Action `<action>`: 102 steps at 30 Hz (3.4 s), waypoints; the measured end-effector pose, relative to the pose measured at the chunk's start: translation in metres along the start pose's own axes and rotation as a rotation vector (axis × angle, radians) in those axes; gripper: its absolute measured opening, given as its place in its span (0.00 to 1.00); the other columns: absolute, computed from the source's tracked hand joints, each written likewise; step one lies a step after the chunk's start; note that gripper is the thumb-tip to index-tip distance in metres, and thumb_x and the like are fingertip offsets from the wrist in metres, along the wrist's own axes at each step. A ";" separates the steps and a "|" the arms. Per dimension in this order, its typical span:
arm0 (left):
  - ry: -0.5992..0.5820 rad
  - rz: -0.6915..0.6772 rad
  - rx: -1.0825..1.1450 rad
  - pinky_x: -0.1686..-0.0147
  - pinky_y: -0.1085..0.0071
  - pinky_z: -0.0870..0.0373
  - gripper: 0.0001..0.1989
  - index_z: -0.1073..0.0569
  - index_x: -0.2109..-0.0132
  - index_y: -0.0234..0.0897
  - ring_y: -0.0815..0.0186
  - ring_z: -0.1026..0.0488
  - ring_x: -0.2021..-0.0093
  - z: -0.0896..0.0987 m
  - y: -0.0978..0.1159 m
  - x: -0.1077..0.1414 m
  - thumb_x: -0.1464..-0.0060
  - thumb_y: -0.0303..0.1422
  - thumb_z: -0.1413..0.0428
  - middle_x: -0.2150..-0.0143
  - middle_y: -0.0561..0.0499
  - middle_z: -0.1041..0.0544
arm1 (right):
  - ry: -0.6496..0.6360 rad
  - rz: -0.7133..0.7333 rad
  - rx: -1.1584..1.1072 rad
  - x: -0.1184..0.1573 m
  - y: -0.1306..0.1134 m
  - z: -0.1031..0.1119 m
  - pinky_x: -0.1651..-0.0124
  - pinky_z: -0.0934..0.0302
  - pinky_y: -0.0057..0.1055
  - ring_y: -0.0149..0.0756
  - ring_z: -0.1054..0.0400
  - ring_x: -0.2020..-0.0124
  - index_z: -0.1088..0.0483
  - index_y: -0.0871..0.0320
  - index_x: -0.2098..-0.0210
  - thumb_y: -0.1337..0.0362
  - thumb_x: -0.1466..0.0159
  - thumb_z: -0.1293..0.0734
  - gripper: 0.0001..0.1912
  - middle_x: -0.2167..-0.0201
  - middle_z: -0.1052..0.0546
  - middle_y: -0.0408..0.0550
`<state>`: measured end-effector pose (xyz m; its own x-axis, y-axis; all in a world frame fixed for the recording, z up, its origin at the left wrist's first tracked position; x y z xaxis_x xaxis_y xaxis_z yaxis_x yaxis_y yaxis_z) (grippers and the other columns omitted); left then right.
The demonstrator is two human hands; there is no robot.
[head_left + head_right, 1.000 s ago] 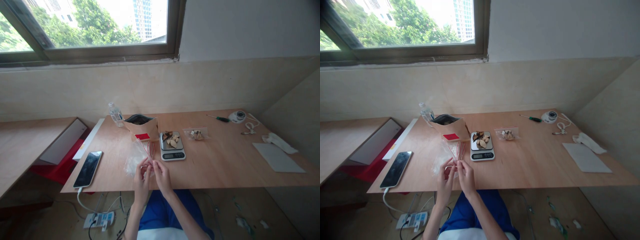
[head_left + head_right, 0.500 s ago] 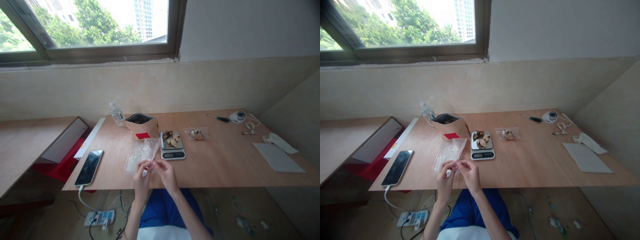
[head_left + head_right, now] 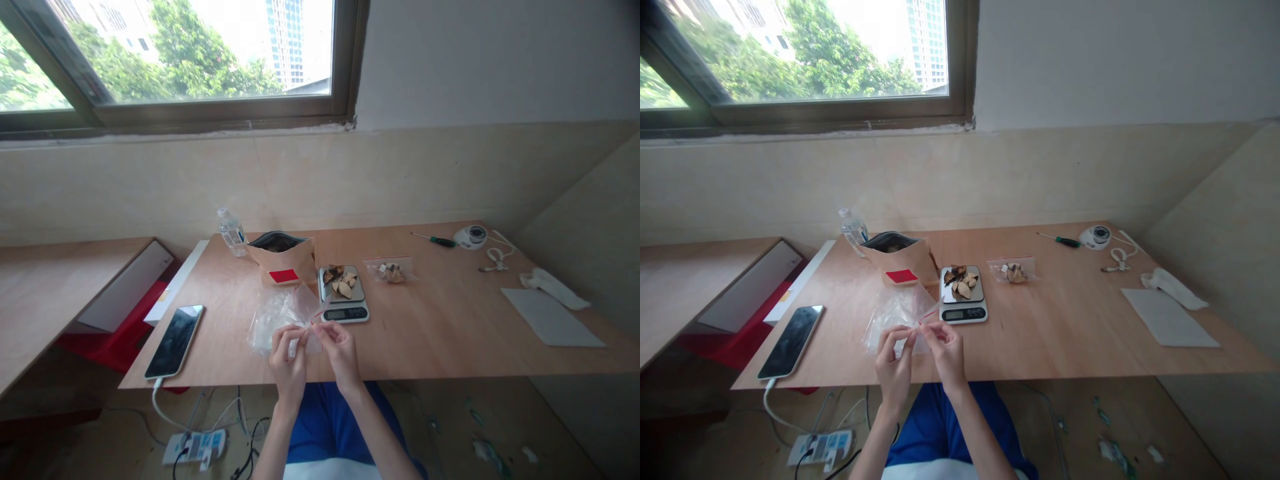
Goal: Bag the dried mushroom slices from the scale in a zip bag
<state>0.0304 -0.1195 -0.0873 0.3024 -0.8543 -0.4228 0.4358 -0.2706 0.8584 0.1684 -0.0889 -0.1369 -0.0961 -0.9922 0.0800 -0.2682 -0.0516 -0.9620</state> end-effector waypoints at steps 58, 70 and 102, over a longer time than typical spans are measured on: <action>0.099 0.179 0.157 0.43 0.55 0.47 0.11 0.43 0.58 0.36 0.57 0.44 0.39 -0.062 -0.019 -0.013 0.39 0.40 0.60 0.45 0.34 0.37 | -0.173 0.301 0.531 -0.091 -0.102 0.027 0.65 0.35 0.30 0.33 0.31 0.70 0.41 0.58 0.46 0.51 0.41 0.38 0.28 0.69 0.25 0.46; 0.123 0.158 0.267 0.44 0.57 0.44 0.10 0.46 0.61 0.38 0.58 0.42 0.39 -0.054 -0.021 -0.008 0.39 0.41 0.60 0.43 0.34 0.39 | -0.053 0.467 1.197 -0.121 -0.022 0.060 0.52 0.44 0.41 0.44 0.36 0.54 0.32 0.58 0.56 0.64 0.42 0.37 0.14 0.58 0.27 0.53; 0.135 0.301 0.276 0.43 0.60 0.45 0.13 0.47 0.61 0.40 0.61 0.46 0.38 -0.053 -0.044 0.002 0.40 0.45 0.59 0.39 0.36 0.44 | -0.208 0.517 1.096 -0.142 -0.037 0.025 0.44 0.50 0.46 0.46 0.47 0.41 0.35 0.53 0.47 0.59 0.42 0.35 0.22 0.43 0.40 0.56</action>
<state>0.0563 -0.0853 -0.1414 0.4976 -0.8525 -0.1604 0.0736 -0.1428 0.9870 0.2162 0.0513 -0.1195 0.2296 -0.9185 -0.3219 0.7127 0.3839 -0.5871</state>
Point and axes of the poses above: each hand's wrist, its own x-axis away from the middle knuckle, its own z-axis out of the back of the hand, y = z × x, the point moved 10 cm from there along -x, towards the middle knuckle
